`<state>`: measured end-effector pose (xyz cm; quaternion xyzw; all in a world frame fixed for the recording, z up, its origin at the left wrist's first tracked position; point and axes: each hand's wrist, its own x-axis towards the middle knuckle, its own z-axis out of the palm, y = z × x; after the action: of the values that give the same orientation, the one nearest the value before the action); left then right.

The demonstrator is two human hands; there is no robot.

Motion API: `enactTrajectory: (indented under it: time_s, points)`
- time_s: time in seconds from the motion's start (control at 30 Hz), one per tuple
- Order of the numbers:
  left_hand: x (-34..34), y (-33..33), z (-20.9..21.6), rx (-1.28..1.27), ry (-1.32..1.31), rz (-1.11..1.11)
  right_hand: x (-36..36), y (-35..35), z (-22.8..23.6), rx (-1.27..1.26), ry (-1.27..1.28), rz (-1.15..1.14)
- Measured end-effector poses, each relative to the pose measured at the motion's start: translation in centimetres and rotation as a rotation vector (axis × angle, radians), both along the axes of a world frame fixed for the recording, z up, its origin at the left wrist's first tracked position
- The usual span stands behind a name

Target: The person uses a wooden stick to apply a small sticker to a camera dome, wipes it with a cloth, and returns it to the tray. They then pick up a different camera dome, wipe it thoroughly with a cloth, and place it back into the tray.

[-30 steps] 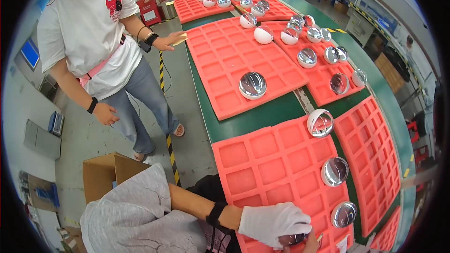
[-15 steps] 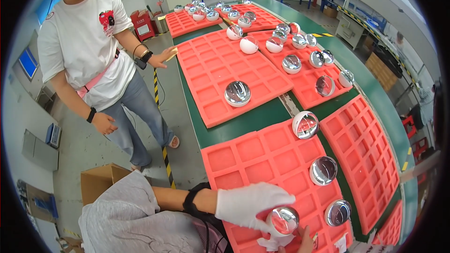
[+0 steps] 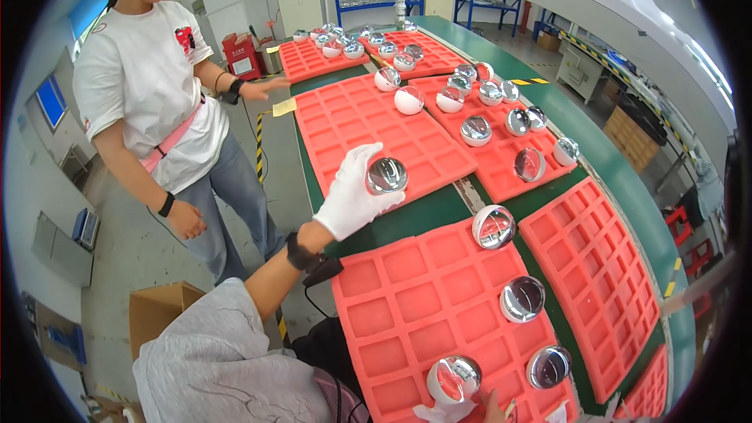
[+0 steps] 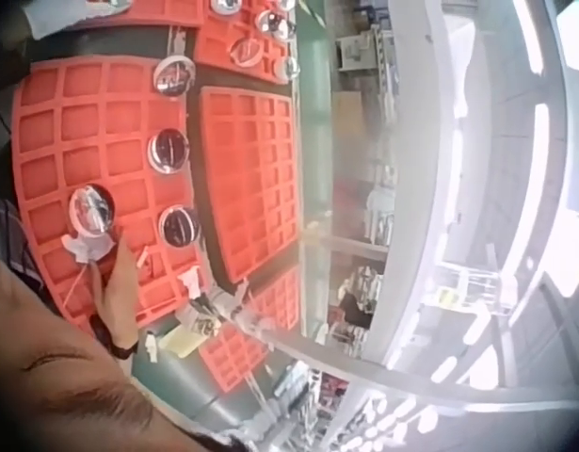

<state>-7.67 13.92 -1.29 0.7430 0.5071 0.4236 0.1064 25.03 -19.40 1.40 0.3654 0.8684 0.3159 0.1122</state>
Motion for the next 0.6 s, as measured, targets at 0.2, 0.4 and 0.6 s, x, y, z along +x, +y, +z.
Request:
enactTrajectory:
  time_s: [0.2,0.4,0.6]
  points:
    - [-1.8,4.5,-3.9,-0.281,-0.340,-0.111,-2.4,-0.7,-1.1,-0.351,0.920,-0.297]
    - [-2.1,5.4,-3.4,-0.265,-0.100,-0.195,-2.8,-2.1,-6.7,-0.880,2.163,-1.136]
    - [-3.6,5.2,-2.5,-0.418,-0.274,-0.334,-3.8,-3.3,-3.5,-0.710,1.736,-0.797]
